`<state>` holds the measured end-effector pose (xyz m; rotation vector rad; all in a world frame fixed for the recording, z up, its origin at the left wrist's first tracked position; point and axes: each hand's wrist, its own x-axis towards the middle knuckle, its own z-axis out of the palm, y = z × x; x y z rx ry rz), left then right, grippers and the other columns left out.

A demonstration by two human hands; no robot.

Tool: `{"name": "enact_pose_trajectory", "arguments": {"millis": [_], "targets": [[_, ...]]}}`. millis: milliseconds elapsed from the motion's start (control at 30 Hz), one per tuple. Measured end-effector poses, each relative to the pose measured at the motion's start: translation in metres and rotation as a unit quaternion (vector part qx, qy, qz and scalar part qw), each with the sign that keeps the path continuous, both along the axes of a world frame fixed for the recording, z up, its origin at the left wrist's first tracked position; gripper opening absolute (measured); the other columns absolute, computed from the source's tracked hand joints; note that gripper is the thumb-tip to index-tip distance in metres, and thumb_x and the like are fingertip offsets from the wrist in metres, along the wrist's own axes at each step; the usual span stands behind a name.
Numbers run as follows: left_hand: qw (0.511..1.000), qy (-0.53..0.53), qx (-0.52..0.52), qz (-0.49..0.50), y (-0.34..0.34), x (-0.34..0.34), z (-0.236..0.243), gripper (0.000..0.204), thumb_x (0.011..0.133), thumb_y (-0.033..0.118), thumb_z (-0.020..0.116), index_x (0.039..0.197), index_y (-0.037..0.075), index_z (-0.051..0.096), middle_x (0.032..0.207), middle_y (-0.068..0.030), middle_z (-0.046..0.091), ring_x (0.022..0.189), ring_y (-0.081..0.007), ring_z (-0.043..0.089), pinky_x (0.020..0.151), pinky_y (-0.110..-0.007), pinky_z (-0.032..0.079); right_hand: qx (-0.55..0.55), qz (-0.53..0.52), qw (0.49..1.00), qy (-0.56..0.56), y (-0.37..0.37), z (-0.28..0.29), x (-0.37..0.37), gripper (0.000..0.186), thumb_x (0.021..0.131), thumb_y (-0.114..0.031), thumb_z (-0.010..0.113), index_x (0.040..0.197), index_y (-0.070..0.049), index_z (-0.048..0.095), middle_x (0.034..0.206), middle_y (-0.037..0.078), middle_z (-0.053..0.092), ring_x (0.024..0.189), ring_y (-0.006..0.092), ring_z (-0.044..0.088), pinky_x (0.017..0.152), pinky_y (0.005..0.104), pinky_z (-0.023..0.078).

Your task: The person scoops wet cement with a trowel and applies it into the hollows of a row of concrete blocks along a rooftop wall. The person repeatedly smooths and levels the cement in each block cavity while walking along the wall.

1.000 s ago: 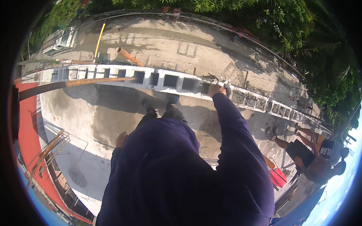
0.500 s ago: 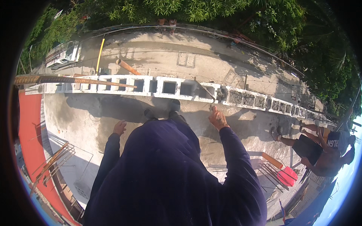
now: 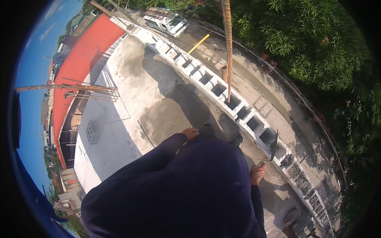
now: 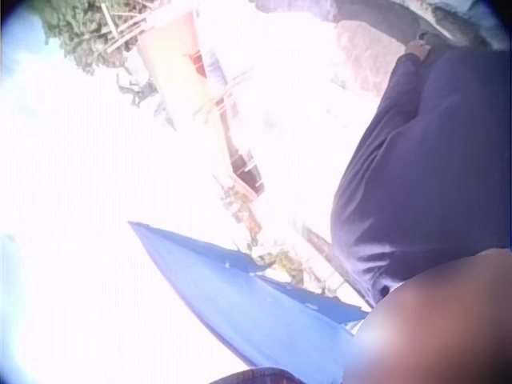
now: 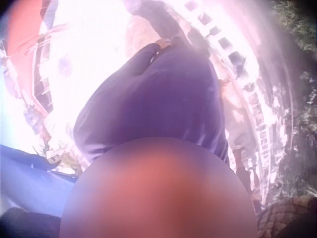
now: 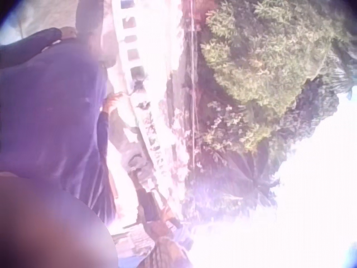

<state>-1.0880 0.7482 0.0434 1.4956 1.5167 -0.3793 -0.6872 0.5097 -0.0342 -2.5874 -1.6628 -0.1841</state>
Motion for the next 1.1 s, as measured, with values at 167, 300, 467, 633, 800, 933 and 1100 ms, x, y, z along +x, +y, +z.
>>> {"name": "enact_pose_trajectory", "arguments": {"millis": [167,300,467,633,800,933,1100], "targets": [[0.996,-0.046,0.020,-0.068,0.024,-0.042,-0.005,0.046,0.081,0.039,0.053,0.116,0.010,0.057,0.114,-0.0126,0.059,0.107,-0.0283,0.055,0.093,-0.034,0.041,0.010,-0.180,0.943,0.278,0.040,0.043,-0.039,0.046,0.072,-0.021,0.055,0.110,0.002,0.044,0.074,0.024,0.061,0.065,0.0374,0.061,0.060,0.0422,0.049],[0.996,-0.086,0.018,0.022,0.056,-0.086,-0.006,0.047,0.083,0.035,0.054,0.118,0.003,0.053,0.113,-0.0159,0.058,0.098,-0.0274,0.058,0.086,-0.035,0.044,0.115,-0.381,0.814,0.423,0.067,0.078,-0.060,0.037,0.069,-0.019,0.056,0.098,0.003,0.047,0.069,0.023,0.059,0.065,0.0378,0.061,0.059,0.0429,0.047],[0.993,-0.112,-0.026,-0.038,0.082,-0.173,-0.050,0.043,0.086,0.026,0.054,0.122,0.003,0.051,0.105,-0.0143,0.061,0.086,-0.0210,0.062,0.073,-0.029,0.050,0.135,-0.433,0.839,0.300,0.084,0.082,-0.082,0.037,0.068,-0.022,0.057,0.093,0.004,0.047,0.078,0.028,0.060,0.078,0.0439,0.059,0.071,0.0466,0.046],[0.985,0.036,-0.044,-0.163,0.094,-0.256,-0.124,0.040,0.083,0.031,0.058,0.116,0.008,0.057,0.104,-0.0106,0.064,0.095,-0.0212,0.061,0.083,-0.030,0.047,0.022,-0.415,0.831,0.370,0.099,0.089,-0.125,0.044,0.071,-0.023,0.059,0.105,0.002,0.046,0.094,0.028,0.060,0.090,0.0443,0.058,0.081,0.0469,0.045],[0.986,0.034,-0.104,-0.126,0.134,-0.229,-0.104,0.042,0.081,0.032,0.058,0.118,0.010,0.056,0.093,-0.0076,0.063,0.068,-0.0191,0.060,0.055,-0.032,0.048,0.086,-0.406,0.846,0.334,0.087,0.093,-0.152,0.045,0.069,-0.025,0.060,0.103,0.003,0.049,0.087,0.027,0.061,0.085,0.0417,0.060,0.075,0.0453,0.047],[0.975,-0.094,-0.013,-0.201,0.171,-0.167,-0.087,0.042,0.081,0.031,0.059,0.117,0.010,0.056,0.096,-0.0072,0.062,0.073,-0.0187,0.061,0.060,-0.032,0.050,0.125,-0.438,0.847,0.274,0.067,0.090,-0.131,0.049,0.067,-0.024,0.062,0.104,0.005,0.048,0.082,0.026,0.062,0.080,0.0386,0.062,0.072,0.0428,0.049],[0.976,-0.181,0.041,-0.111,0.164,-0.104,-0.071,0.043,0.081,0.031,0.059,0.117,0.009,0.056,0.104,-0.0079,0.062,0.084,-0.0182,0.061,0.067,-0.031,0.051,0.177,-0.451,0.822,0.300,0.027,0.099,-0.082,0.042,0.069,-0.025,0.064,0.093,0.006,0.049,0.069,0.021,0.061,0.071,0.0339,0.064,0.066,0.0385,0.050]]}}
